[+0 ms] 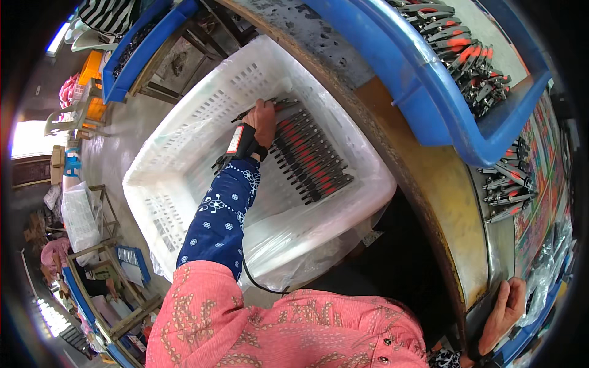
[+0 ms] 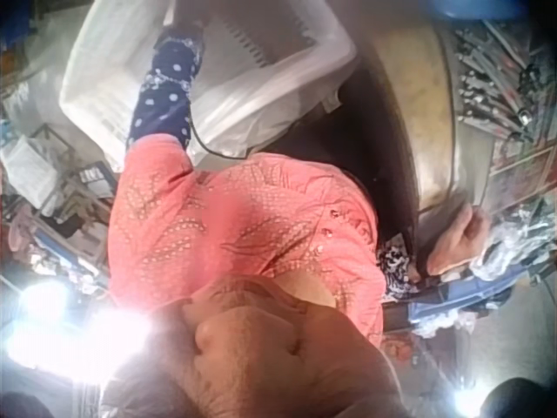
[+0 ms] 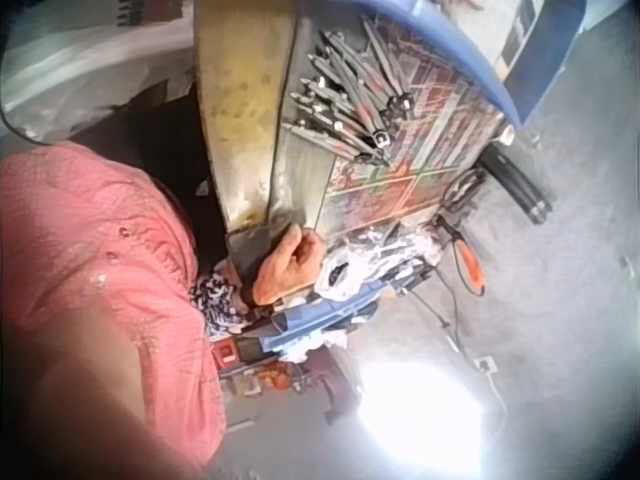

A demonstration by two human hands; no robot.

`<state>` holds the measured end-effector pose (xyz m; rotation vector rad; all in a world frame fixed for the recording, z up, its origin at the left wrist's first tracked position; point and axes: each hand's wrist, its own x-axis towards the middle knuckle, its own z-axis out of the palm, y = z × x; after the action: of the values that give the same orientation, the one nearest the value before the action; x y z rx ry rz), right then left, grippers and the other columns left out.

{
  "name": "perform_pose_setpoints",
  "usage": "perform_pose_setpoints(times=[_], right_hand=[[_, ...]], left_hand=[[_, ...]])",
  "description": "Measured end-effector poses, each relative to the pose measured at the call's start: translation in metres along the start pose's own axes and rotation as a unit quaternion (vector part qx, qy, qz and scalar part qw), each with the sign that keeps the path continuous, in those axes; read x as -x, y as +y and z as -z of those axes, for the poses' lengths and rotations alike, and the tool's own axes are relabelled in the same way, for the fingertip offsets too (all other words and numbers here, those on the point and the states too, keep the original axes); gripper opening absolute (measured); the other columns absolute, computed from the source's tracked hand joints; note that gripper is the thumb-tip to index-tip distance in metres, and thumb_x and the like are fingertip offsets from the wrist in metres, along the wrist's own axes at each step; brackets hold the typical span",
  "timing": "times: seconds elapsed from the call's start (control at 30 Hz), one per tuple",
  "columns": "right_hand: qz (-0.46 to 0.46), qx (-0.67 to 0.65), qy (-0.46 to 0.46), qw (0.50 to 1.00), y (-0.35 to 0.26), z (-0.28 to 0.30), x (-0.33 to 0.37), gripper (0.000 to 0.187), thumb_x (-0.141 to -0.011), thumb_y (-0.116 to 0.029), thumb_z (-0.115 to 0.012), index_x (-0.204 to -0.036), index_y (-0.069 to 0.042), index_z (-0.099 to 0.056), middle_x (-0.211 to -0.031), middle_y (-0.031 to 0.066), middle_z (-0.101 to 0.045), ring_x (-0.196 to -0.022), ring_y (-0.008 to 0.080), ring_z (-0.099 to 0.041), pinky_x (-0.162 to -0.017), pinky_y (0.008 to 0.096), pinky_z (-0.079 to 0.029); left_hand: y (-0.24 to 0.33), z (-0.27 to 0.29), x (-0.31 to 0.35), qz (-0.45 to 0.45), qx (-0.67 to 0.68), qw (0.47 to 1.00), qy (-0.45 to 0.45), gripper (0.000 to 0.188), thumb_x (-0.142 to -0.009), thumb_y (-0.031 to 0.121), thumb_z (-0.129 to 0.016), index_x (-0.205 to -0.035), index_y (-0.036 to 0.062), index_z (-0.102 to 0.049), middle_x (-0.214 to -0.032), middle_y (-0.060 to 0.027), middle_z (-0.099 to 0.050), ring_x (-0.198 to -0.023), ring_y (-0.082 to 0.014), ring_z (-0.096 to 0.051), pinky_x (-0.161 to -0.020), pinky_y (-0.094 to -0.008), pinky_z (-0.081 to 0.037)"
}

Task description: The person uses a hot glue gun to apply glue to the ends of small black handles with red tips, then places each finished handle into a white basket. The person repeats this process for several handles and arranges them in the basket.

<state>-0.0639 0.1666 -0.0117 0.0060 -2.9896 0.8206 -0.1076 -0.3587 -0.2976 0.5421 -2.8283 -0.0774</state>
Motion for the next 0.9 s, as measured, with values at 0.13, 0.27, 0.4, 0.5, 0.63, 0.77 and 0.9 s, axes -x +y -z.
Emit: perform_pose_setpoints(times=[0.13, 0.27, 0.4, 0.5, 0.63, 0.77, 0.9], right_hand=[[0.006, -0.019, 0.009, 1.000, 0.000, -0.003, 0.000, 0.012, -0.092, -0.007, -0.050, -0.083, -0.001, -0.046, -0.072, -0.0019, -0.035, -0.065, 0.0060, -0.031, -0.056, 0.0205, -0.024], [0.013, -0.003, 0.013, 1.000, -0.001, -0.003, 0.000, 0.013, -0.092, -0.008, -0.050, -0.083, -0.001, -0.046, -0.071, -0.0019, -0.035, -0.065, 0.0063, -0.031, -0.056, 0.0206, -0.024], [0.014, 0.006, 0.011, 1.000, -0.002, -0.003, 0.000, 0.013, -0.092, -0.009, -0.050, -0.083, -0.001, -0.046, -0.071, -0.0016, -0.035, -0.065, 0.0066, -0.031, -0.056, 0.0204, -0.025], [0.015, 0.010, 0.010, 1.000, -0.003, -0.003, 0.000, 0.013, -0.093, -0.010, -0.050, -0.083, -0.001, -0.046, -0.071, -0.0015, -0.035, -0.065, 0.0067, -0.031, -0.056, 0.0205, -0.025], [0.015, -0.001, 0.012, 1.000, -0.005, -0.003, 0.001, 0.014, -0.093, -0.010, -0.051, -0.083, -0.001, -0.046, -0.071, -0.0015, -0.035, -0.065, 0.0069, -0.031, -0.056, 0.0207, -0.025], [0.014, 0.006, 0.021, 1.000, -0.005, -0.004, 0.001, 0.014, -0.093, -0.010, -0.050, -0.082, -0.001, -0.045, -0.071, -0.0015, -0.035, -0.065, 0.0070, -0.031, -0.056, 0.0206, -0.025], [0.012, -0.001, 0.017, 1.000, -0.004, -0.004, 0.001, 0.014, -0.093, -0.009, -0.050, -0.082, -0.001, -0.045, -0.071, -0.0015, -0.035, -0.065, 0.0070, -0.031, -0.057, 0.0206, -0.025]], left_hand=[[-0.003, -0.006, -0.002, -0.001, -0.009, 1.000, 0.006, 0.007, -0.079, 0.012, -0.058, -0.085, 0.0080, -0.056, -0.087, -0.0120, -0.056, -0.070, -0.0350, -0.060, -0.060, -0.0446, -0.049], [-0.007, -0.009, -0.003, -0.023, 0.023, 0.999, -0.016, 0.009, -0.078, 0.013, -0.060, -0.085, 0.0080, -0.057, -0.087, -0.0122, -0.056, -0.071, -0.0351, -0.060, -0.060, -0.0456, -0.048], [-0.011, -0.009, 0.000, -0.022, 0.051, 0.998, -0.014, 0.010, -0.077, 0.014, -0.061, -0.085, 0.0079, -0.058, -0.086, -0.0120, -0.057, -0.075, -0.0347, -0.060, -0.061, -0.0460, -0.048], [-0.014, -0.010, 0.001, -0.034, 0.035, 0.998, -0.026, 0.010, -0.077, 0.014, -0.061, -0.084, 0.0079, -0.059, -0.084, -0.0117, -0.057, -0.076, -0.0346, -0.060, -0.061, -0.0452, -0.048], [-0.016, -0.015, 0.001, -0.041, -0.020, 0.998, -0.048, 0.009, -0.078, 0.014, -0.060, -0.084, 0.0083, -0.059, -0.083, -0.0115, -0.057, -0.073, -0.0346, -0.061, -0.059, -0.0451, -0.048], [-0.019, -0.021, 0.003, -0.040, -0.015, 0.999, -0.020, 0.008, -0.079, 0.016, -0.059, -0.084, 0.0100, -0.059, -0.083, -0.0109, -0.058, -0.070, -0.0344, -0.061, -0.057, -0.0456, -0.048], [-0.022, -0.025, 0.004, -0.051, -0.026, 0.998, -0.021, 0.009, -0.080, 0.020, -0.059, -0.085, 0.0119, -0.060, -0.080, -0.0095, -0.059, -0.070, -0.0335, -0.061, -0.056, -0.0450, -0.048]])
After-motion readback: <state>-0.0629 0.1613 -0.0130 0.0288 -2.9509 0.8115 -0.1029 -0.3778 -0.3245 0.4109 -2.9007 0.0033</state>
